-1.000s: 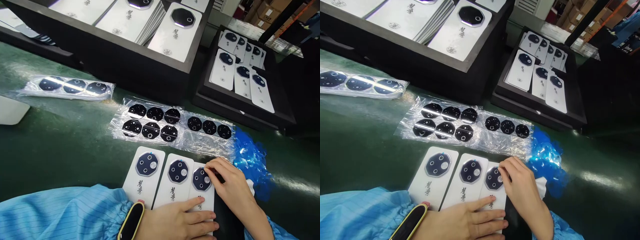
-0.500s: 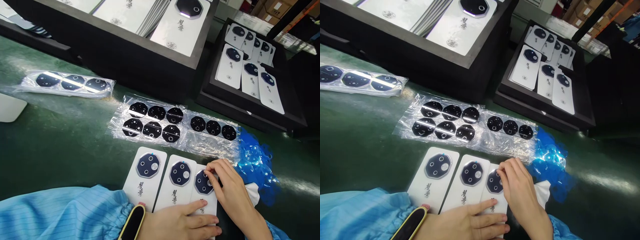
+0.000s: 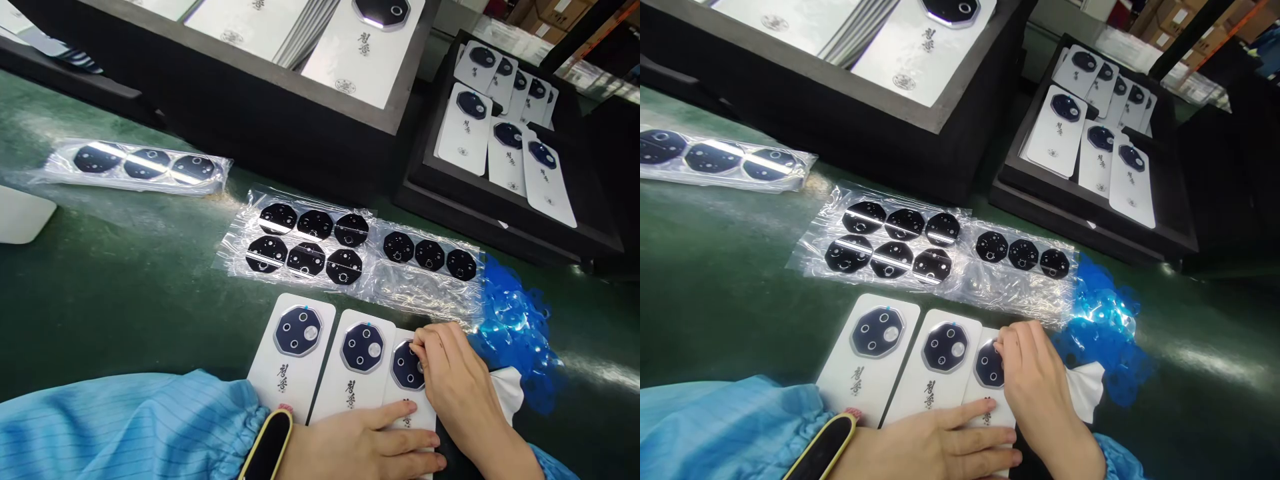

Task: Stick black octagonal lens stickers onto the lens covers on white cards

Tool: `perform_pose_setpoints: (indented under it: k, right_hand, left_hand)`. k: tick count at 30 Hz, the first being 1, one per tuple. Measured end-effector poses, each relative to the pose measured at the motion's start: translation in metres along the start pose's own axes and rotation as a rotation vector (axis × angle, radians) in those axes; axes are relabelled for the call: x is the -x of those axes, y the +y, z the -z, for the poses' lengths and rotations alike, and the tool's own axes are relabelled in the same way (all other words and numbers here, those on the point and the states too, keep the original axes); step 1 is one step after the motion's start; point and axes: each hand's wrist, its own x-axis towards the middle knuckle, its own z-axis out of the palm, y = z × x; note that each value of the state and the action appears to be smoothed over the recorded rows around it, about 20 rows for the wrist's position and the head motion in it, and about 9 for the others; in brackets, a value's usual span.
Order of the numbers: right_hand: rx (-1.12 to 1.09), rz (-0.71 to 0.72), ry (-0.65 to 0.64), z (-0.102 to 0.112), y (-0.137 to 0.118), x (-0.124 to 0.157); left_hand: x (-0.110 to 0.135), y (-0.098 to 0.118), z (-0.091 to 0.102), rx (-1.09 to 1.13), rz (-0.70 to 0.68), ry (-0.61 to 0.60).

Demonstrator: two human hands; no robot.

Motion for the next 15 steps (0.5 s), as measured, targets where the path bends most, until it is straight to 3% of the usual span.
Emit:
perform_pose_setpoints:
  k: [9, 15]
  right_hand:
    - [-0.024, 0.037, -0.028, 0.0029, -0.0019, 0.0003]
    - [-0.005, 0.147, -0.119, 0.0080, 0.0017, 0.0095]
  left_hand:
    - [0.0014, 0.0024, -0.0076, 0.007, 0.023, 0.044]
    - [0.0004, 0.0065, -0.0099, 0.032, 0.034, 0.048]
